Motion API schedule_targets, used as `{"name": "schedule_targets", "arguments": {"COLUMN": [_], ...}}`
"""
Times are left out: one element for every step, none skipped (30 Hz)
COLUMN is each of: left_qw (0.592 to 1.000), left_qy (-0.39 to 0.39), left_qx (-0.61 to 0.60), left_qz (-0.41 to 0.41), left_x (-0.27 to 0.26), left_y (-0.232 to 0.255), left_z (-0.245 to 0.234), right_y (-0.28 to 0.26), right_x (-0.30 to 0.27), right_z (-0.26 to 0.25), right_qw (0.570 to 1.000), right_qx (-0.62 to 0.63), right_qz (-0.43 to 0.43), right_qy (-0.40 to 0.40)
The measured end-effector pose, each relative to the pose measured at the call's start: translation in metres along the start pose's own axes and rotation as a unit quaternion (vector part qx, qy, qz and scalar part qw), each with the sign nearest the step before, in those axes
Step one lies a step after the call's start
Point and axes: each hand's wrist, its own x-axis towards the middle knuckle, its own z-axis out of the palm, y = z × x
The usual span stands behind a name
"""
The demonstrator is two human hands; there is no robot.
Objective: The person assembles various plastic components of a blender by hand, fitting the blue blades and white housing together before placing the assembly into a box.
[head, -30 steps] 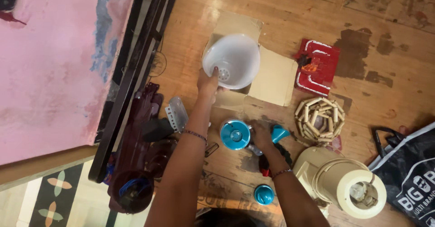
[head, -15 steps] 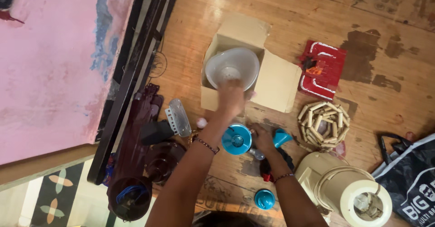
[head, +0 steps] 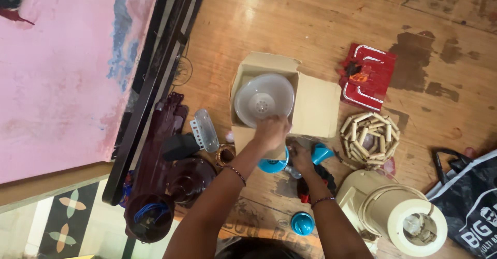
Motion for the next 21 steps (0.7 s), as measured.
{"name": "schedule_targets", "arguments": {"left_qw": [1.0,0.999,0.995,0.995,0.999,0.994,0.994,0.991,0.986,0.986,0.986,0.986,0.985,0.985,0.984,0.984,0.989,0.992,0.992,0.993,0.993], "left_qy": [0.0,0.044,0.089,0.09,-0.002,-0.094,-0.094,-0.119,-0.143,-0.143,-0.136,-0.128,-0.122,-0.115,-0.108,-0.109,-0.074,-0.04,-0.041,-0.057,-0.074], "left_qx": [-0.001,-0.022,-0.045,-0.046,-0.046,-0.045,-0.046,-0.04,-0.034,-0.035,-0.042,-0.049,-0.056,-0.063,-0.069,-0.07,-0.054,-0.038,-0.038,-0.033,-0.03], "left_qz": [0.0,0.009,0.017,0.015,-0.004,-0.023,-0.023,-0.054,-0.084,-0.083,-0.09,-0.098,-0.106,-0.114,-0.123,-0.123,-0.118,-0.112,-0.112,-0.102,-0.091], "left_x": [0.003,0.009,0.014,0.019,0.023,0.025,0.025,0.026,0.028,0.03,0.031,0.033,0.032,0.032,0.032,0.032,0.031,0.031,0.034,0.038,0.043], "left_y": [-0.009,-0.021,-0.027,-0.03,-0.032,-0.033,-0.031,-0.028,-0.024,-0.02,-0.017,-0.014,-0.011,-0.009,-0.007,-0.005,-0.001,0.001,-0.001,-0.005,-0.01], "left_z": [0.003,0.004,0.005,0.005,0.003,0.002,0.002,0.002,0.002,0.002,0.003,0.005,0.007,0.008,0.008,0.008,0.007,0.007,0.005,0.005,0.007], "right_y": [-0.001,-0.003,-0.003,-0.003,-0.002,-0.001,-0.001,0.0,0.0,0.0,-0.001,-0.001,-0.001,-0.001,0.0,0.0,0.0,0.0,0.0,0.0,0.0], "right_x": [-0.001,-0.002,-0.002,-0.002,-0.003,-0.003,-0.004,-0.004,-0.005,-0.006,-0.006,-0.007,-0.007,-0.007,-0.007,-0.007,-0.007,-0.006,-0.006,-0.006,-0.007], "right_z": [0.0,0.001,0.001,0.001,0.001,0.002,0.002,0.002,0.002,0.002,0.003,0.003,0.003,0.003,0.003,0.004,0.004,0.004,0.004,0.003,0.001], "right_qw": [1.0,1.0,0.998,0.998,0.997,0.996,0.996,0.995,0.995,0.995,0.998,0.999,0.999,0.999,0.998,0.998,0.999,0.999,1.0,0.999,0.998], "right_qx": [0.0,0.009,0.018,0.017,0.018,0.02,0.019,0.03,0.042,0.041,0.028,0.015,0.015,0.012,0.01,0.01,0.007,0.005,0.005,0.001,-0.004], "right_qz": [0.0,-0.023,-0.047,-0.047,-0.061,-0.075,-0.075,-0.079,-0.083,-0.082,-0.051,-0.019,-0.018,-0.034,-0.05,-0.049,-0.032,-0.014,-0.013,-0.033,-0.052], "right_qy": [0.0,0.018,0.035,0.034,0.041,0.047,0.047,0.047,0.048,0.049,0.039,0.029,0.028,0.037,0.047,0.046,0.037,0.028,0.028,0.037,0.046]}}
